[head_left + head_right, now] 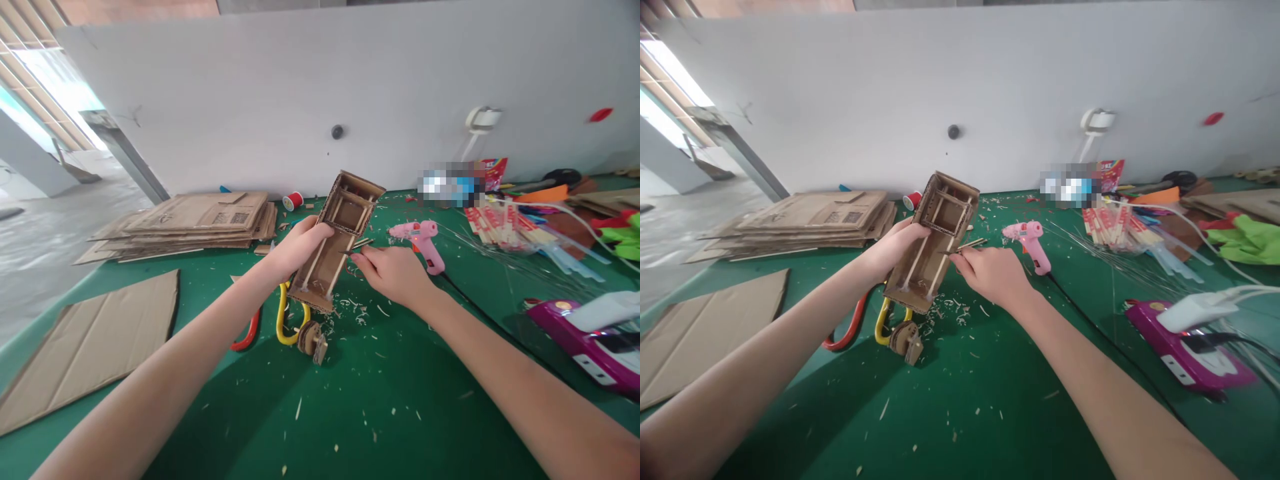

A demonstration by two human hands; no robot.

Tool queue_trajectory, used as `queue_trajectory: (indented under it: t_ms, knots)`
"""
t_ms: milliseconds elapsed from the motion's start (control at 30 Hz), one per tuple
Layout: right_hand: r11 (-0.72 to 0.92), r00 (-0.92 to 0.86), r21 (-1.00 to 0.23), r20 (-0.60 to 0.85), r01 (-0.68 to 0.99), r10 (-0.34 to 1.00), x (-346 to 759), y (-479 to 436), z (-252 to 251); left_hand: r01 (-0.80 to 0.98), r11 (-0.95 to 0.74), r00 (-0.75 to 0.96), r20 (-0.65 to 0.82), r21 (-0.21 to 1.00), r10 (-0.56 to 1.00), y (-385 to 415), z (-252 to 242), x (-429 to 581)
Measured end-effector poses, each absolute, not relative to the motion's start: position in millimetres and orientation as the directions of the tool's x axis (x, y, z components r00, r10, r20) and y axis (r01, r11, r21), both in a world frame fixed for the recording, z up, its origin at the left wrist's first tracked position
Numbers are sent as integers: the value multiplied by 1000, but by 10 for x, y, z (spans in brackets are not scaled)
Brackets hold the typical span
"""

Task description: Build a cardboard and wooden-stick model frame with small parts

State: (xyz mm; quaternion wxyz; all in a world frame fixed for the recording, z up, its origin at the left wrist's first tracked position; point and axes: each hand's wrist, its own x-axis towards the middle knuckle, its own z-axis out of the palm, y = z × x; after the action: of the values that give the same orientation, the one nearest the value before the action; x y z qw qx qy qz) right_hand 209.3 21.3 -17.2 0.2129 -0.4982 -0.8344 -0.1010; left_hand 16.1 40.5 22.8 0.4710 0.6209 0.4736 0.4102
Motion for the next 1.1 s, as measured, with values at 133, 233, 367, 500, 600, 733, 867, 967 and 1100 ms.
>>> queue_trajectory:
  t_ms: [133,233,367,500,600,733,867,967,1100]
  knots:
    - [462,-383,-83,440,883,812,2051,218,-152,199,-100,198,60,975,978,421,199,127]
    - [483,-386,-163,412,860,826,2058,214,-146,195,-127,217,83,973,973,423,187,113]
    - [517,-424,-210,365,830,829,2081,181,-180,231,-167,236,111,959,965,393,212,136]
    - [571,-522,-87,312,817,794,2060,156,-208,222,-162,240,107,961,965,388,222,140]
    - [481,-408,-111,387,870,827,2041,189,-163,213,-153,238,101,965,966,401,207,123]
    - [450,-345,-177,424,875,838,2065,224,-92,214,-176,265,116,961,957,396,203,126]
    - [480,-386,-172,396,860,833,2086,160,-134,237,-223,290,150,946,945,364,237,157]
    - [506,-447,-97,348,857,824,2049,103,-206,246,-230,269,162,942,949,357,249,153]
    - [472,-420,-60,369,879,829,1989,121,-215,214,-157,226,107,964,968,386,225,110]
